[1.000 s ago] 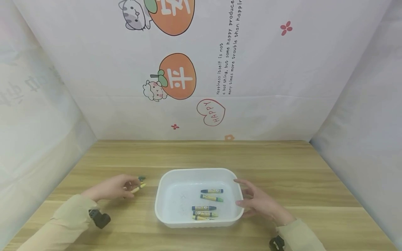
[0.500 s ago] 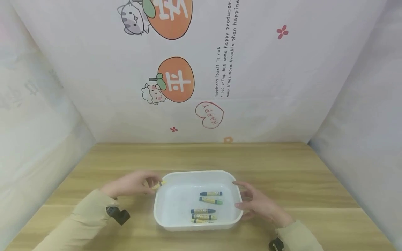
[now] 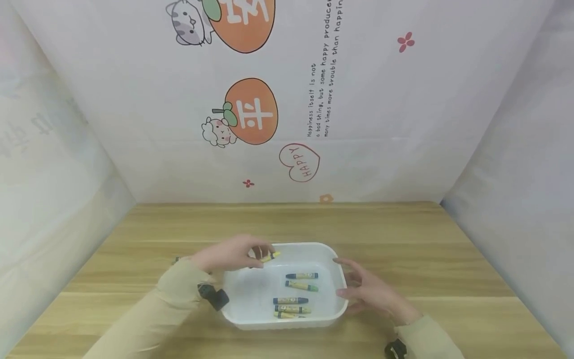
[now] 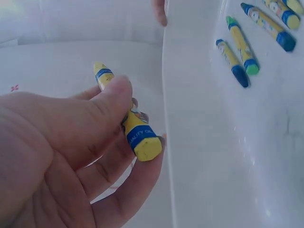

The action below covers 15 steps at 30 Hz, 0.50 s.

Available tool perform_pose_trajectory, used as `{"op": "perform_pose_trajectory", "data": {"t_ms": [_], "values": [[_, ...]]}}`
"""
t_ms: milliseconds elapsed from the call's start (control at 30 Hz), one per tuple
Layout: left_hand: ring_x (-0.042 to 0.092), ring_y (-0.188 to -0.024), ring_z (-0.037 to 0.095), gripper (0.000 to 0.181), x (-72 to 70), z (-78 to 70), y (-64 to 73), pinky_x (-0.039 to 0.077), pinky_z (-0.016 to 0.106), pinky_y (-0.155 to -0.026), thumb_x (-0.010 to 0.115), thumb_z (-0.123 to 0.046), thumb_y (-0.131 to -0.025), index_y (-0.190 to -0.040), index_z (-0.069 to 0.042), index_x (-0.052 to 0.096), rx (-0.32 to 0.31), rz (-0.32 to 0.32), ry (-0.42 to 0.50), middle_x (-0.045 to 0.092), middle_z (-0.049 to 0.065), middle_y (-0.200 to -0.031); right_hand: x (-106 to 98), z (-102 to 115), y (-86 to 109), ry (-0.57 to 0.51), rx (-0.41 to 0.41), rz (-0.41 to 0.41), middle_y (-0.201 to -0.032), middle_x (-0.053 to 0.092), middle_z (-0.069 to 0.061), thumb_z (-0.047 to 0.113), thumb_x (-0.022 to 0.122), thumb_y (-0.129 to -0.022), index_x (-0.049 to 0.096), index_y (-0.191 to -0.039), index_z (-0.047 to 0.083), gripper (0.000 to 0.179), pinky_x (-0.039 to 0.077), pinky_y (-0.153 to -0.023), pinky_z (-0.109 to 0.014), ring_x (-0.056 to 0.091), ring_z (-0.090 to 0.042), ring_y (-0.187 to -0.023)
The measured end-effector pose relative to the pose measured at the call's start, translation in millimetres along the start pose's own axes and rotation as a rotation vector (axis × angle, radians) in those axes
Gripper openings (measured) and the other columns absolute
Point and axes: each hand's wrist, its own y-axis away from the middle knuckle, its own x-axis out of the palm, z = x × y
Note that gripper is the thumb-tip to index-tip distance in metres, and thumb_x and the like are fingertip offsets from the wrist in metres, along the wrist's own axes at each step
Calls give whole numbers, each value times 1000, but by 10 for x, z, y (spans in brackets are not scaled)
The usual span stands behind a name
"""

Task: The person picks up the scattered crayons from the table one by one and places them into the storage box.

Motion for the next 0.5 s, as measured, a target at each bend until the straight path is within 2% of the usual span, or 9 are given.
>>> {"op": "perform_pose_trajectory", "data": {"t_ms": [267,400,500], "values": [[57,-88,3,28,244,-160,-276,49,17,-71,67,-11,-87,-114,-17,65,27,94,-43,64,-7,-98,2,20,0,-10,11,-14,-133,22,-42,7,63,-88,2,-146,2,84,53,-79,-53,62,-29,-101],[56,-84,2,28,355,-187,-354,48,16,-69,69,-8,-86,-112,-15,66,28,138,-66,64,-6,-96,7,20,1,-19,15,-14,-134,19,-44,6,63,-88,1,-146,2,85,53,-80,-54,61,-29,-101],[55,-83,1,29,429,-174,-387,47,15,-72,71,-8,-84,-112,-14,67,35,165,-100,65,-6,-94,4,12,2,-18,16,-14,-133,19,-44,7,63,-88,2,-146,1,85,53,-79,-53,61,-29,-101]]}}
